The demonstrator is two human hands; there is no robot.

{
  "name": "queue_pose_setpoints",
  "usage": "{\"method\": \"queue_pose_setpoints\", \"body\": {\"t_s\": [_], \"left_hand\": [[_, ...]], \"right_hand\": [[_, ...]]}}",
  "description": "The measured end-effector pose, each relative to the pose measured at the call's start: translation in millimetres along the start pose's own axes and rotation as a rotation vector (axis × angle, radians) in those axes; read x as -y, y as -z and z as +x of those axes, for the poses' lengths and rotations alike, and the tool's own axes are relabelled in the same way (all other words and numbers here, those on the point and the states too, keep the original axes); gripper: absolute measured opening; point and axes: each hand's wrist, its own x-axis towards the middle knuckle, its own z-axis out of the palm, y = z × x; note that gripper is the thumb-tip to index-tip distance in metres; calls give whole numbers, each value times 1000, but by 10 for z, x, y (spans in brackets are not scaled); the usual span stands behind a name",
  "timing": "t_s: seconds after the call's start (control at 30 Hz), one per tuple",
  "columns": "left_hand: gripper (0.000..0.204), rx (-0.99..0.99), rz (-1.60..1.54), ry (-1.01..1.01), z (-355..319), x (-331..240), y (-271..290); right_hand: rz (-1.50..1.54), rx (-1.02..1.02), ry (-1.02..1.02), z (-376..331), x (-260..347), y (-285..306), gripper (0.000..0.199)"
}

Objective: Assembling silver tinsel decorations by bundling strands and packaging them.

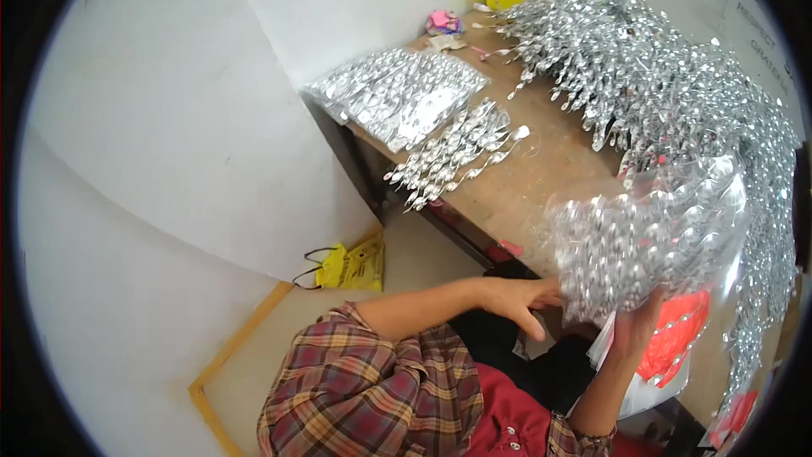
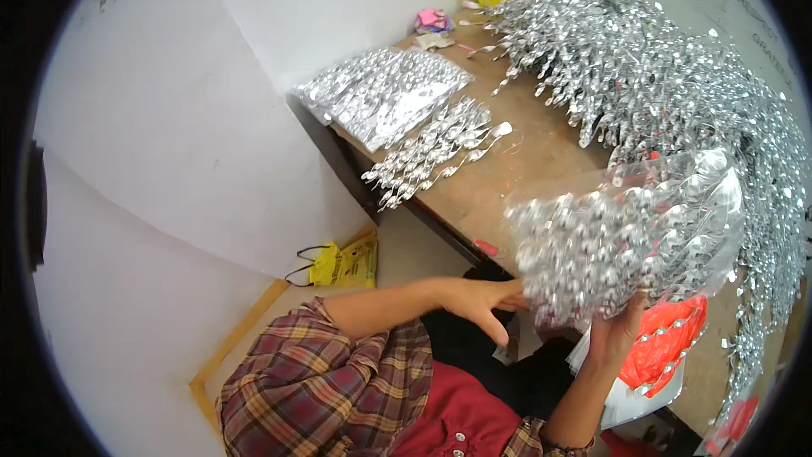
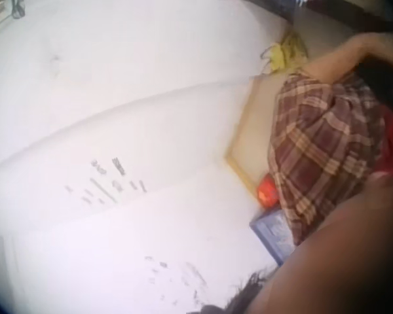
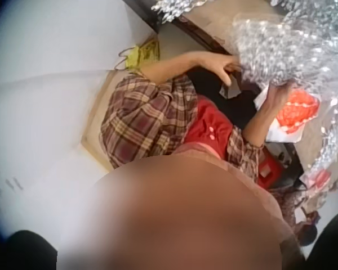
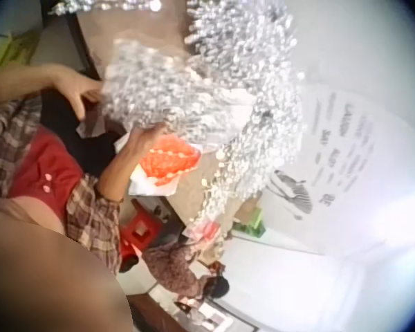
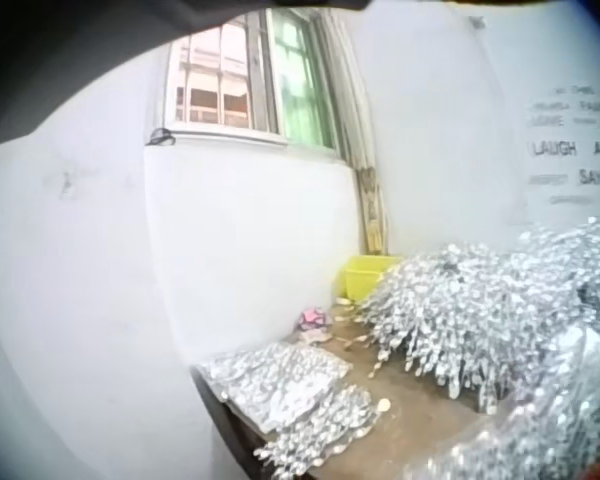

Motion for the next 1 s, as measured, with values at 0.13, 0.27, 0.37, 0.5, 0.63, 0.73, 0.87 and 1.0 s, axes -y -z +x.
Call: {"method": "queue_pose_setpoints", "body": {"t_s": [0.13, 0.27, 0.37, 0.5, 0.63, 0.73, 0.87, 1.0], "left_hand": [[52, -468, -453, -200, 137, 69, -245], [40, -864, -560, -391, -108, -258, 45], [37, -1112, 68, -395, -623, -425, 551], [34, -1540, -298, -275, -1369, -992, 1613], [33, -1475, -178, -579, -2287, -1205, 2676], [40, -1536, -176, -509, -2815, -1326, 3315], [70, -2420, 598, -144, -2968, -1357, 3547], [74, -2115, 1779, 542, -2450, -1191, 3311]], "right_hand": [[-115, 12, -58, -27, -372, -418, 69], [-181, 367, -189, 89, -636, -424, 68], [-542, 310, -245, 0, -556, -723, 69], [-580, 421, -302, -302, -360, -246, 52], [-542, 416, -383, -641, -337, -94, 46], [-387, 568, -538, -774, -339, -53, 41], [-318, 835, -635, -718, -482, -335, 32], [-329, 1023, -663, -464, -490, -574, 35]]}}
